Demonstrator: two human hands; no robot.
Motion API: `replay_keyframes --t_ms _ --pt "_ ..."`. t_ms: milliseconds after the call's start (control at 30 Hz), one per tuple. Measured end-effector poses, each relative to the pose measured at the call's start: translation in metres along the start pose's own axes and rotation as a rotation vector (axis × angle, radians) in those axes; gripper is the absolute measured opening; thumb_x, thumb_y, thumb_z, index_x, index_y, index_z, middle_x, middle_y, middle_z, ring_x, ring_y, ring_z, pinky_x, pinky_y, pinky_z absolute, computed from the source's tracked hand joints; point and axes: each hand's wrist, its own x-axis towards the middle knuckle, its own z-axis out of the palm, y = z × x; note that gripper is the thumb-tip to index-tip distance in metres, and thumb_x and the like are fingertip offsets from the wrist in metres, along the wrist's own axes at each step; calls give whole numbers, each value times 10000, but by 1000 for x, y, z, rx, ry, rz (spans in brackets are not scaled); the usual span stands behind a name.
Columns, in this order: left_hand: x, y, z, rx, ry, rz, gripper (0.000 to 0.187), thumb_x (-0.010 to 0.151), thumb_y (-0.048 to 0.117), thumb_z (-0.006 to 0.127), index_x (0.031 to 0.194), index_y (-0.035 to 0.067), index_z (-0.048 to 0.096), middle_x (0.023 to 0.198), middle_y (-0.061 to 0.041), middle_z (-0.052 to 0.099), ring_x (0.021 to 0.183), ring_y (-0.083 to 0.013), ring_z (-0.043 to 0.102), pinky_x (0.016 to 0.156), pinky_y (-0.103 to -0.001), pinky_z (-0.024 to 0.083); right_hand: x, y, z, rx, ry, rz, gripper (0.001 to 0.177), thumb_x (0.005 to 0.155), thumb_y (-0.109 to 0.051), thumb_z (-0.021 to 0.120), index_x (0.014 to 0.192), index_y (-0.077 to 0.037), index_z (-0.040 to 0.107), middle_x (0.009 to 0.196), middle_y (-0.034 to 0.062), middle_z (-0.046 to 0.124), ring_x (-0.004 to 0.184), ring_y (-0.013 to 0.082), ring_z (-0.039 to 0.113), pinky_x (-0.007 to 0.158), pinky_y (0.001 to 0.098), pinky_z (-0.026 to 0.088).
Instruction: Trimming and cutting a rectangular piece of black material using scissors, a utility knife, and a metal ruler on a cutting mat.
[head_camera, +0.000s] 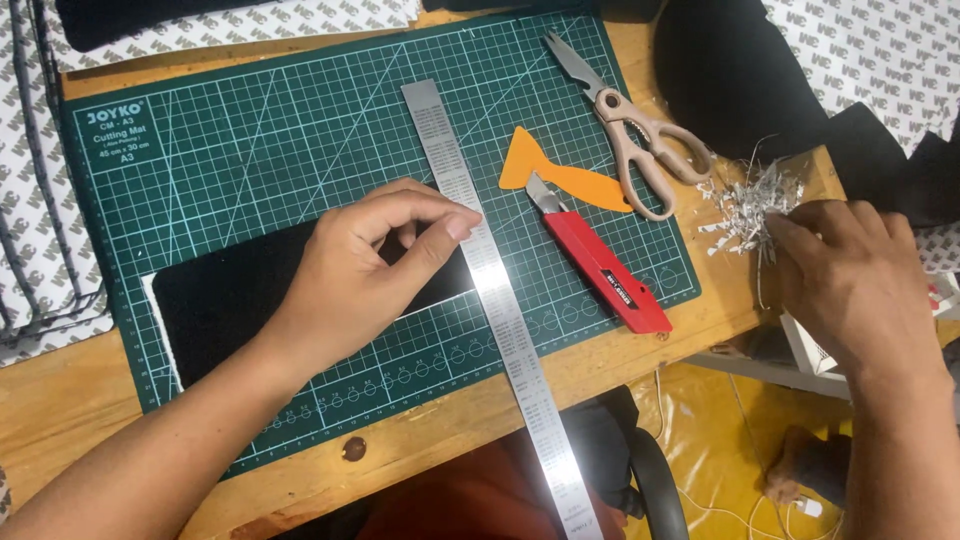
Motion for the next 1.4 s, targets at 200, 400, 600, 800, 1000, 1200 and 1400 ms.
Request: replay_keyframes --t_ms 200,400,600,800,1000,1200,1400 --pt "0 -1 -2 42 16 23 133 1016 147 646 1064 104 763 1004 -10 757 885 -89 634 728 -223 461 -8 3 5 429 48 116 319 1035 66 678 1328 -13 776 1248 184 753 1111 359 691 995 491 497" --pt "-2 4 -3 84 38 29 130 1023 142 630 1076 99 741 1016 3 748 846 -81 605 742 -226 464 -9 -3 -2 480 90 221 255 1107 84 678 1332 32 784 1266 186 753 1119 353 702 993 448 537" --pt "-2 7 -4 140 59 46 142 1031 165 614 1082 101 730 1057 2 761 813 -80 586 712 -227 459 -7 -9 -7 626 156 345 231 1172 148 675 1369 92 780 1247 254 654 957 314 593 878 410 493" --pt "-6 13 -19 567 -51 101 217 1048 195 564 1116 51 711 1056 -56 676 1015 -237 603 850 -395 466 -15 -52 -46 816 20 631 122 1273 -78 608 1319 35 593 1136 162 606 961 243 562 905 380 436" --pt "-17 11 -26 937 -199 201 245 1050 191 524 1123 25 689 1326 -215 594 1288 -394 507 987 -533 412 -22 -155 -117 927 -673 605 426 687 -486 817 1017 -281 645 905 -171 822 502 113 764 593 261 598" --pt "-22 -1 -22 1071 -312 170 219 1038 221 525 1098 79 680 1327 -227 585 1256 -390 521 927 -519 451 -45 -216 -103 1540 -716 767 481 777 -254 779 1196 -172 557 966 -16 787 763 141 778 651 301 666" --pt "-25 -12 -17 1247 -238 227 318 1036 313 550 1239 108 682 1190 -141 617 1124 -322 569 813 -429 510 -56 -208 -99 1901 -44 692 598 809 -2 752 1371 -1 550 820 107 711 697 140 674 598 232 539"
